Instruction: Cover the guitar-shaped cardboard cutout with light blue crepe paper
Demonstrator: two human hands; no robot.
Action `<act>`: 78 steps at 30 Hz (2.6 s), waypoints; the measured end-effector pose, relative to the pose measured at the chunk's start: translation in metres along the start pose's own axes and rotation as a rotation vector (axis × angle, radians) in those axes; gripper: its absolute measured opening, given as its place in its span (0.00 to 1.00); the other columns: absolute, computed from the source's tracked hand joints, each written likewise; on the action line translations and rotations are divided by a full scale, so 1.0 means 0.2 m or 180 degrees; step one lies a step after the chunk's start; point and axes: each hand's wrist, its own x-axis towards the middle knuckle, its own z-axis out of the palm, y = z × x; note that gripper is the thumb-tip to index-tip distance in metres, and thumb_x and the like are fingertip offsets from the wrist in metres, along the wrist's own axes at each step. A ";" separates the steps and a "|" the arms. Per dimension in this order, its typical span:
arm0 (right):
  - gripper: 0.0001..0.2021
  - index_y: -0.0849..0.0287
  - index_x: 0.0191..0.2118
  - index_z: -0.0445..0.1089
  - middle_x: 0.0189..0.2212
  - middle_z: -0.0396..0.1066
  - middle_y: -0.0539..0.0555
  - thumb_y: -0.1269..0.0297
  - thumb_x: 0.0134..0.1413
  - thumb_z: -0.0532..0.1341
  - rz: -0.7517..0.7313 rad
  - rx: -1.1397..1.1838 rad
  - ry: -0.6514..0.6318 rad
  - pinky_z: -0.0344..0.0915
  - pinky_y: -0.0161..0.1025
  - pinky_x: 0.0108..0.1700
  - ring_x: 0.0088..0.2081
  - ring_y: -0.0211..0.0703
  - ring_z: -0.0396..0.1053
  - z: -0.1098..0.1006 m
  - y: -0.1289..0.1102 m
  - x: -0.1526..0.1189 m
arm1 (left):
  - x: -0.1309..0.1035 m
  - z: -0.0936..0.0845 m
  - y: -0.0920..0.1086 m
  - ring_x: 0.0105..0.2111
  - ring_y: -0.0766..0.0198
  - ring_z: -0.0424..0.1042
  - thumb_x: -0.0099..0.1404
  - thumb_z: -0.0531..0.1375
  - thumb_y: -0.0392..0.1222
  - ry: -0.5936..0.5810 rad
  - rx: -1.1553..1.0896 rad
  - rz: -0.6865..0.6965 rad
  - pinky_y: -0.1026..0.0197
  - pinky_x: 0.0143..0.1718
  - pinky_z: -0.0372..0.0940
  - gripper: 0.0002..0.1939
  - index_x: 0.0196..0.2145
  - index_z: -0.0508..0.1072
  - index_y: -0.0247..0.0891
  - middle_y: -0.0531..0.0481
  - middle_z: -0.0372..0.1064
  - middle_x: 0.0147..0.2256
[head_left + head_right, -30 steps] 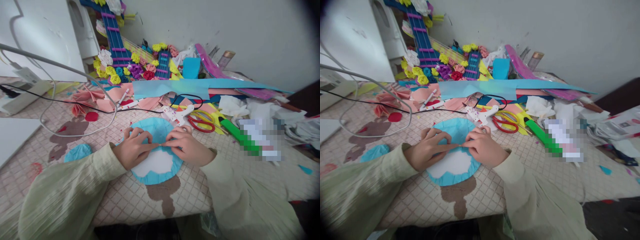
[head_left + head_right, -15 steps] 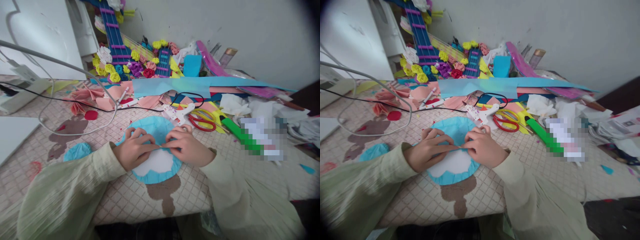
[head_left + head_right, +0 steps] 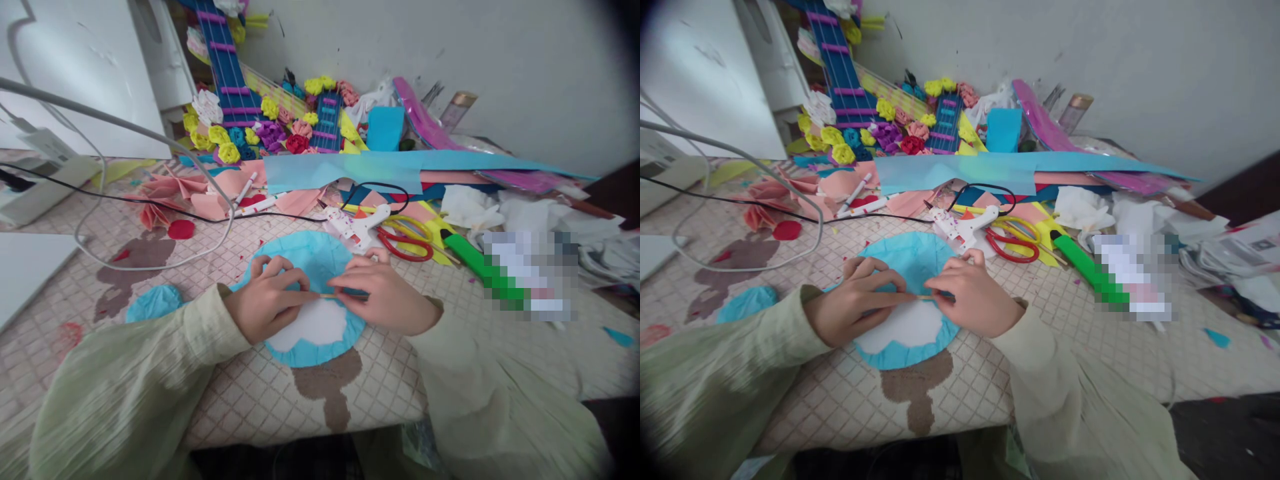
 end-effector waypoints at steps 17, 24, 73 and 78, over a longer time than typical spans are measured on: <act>0.08 0.60 0.36 0.74 0.31 0.73 0.54 0.71 0.56 0.57 -0.0125 0.0013 0.0303 0.61 0.41 0.39 0.36 0.43 0.65 -0.04 0.05 0.00 | 0.00 -0.05 0.02 0.37 0.59 0.62 0.64 0.51 0.33 0.0908 -0.0028 -0.0218 0.50 0.41 0.51 0.12 0.39 0.73 0.40 0.49 0.70 0.35; 0.14 0.60 0.42 0.74 0.32 0.70 0.56 0.75 0.54 0.55 0.0105 -0.0328 0.0488 0.64 0.43 0.39 0.36 0.45 0.63 0.02 0.03 0.04 | -0.01 -0.02 -0.01 0.42 0.56 0.65 0.65 0.49 0.35 0.0749 0.0318 -0.0478 0.48 0.43 0.52 0.15 0.44 0.71 0.40 0.46 0.70 0.42; 0.14 0.53 0.29 0.73 0.37 0.71 0.55 0.73 0.53 0.50 0.1056 -0.0619 0.0099 0.59 0.55 0.46 0.42 0.50 0.65 -0.17 0.25 -0.53 | -0.08 -0.16 -0.30 0.48 0.48 0.61 0.56 0.57 0.49 0.0026 -0.0750 -0.1814 0.47 0.50 0.52 0.21 0.46 0.70 0.40 0.42 0.65 0.45; 0.15 0.53 0.35 0.72 0.41 0.70 0.59 0.75 0.48 0.51 0.1356 -0.0298 0.0618 0.61 0.55 0.48 0.45 0.53 0.65 -0.13 0.15 -0.58 | -0.09 -0.14 -0.36 0.32 0.59 0.67 0.47 0.63 0.47 0.0203 -0.1243 -0.2083 0.57 0.41 0.61 0.21 0.40 0.72 0.39 0.48 0.68 0.33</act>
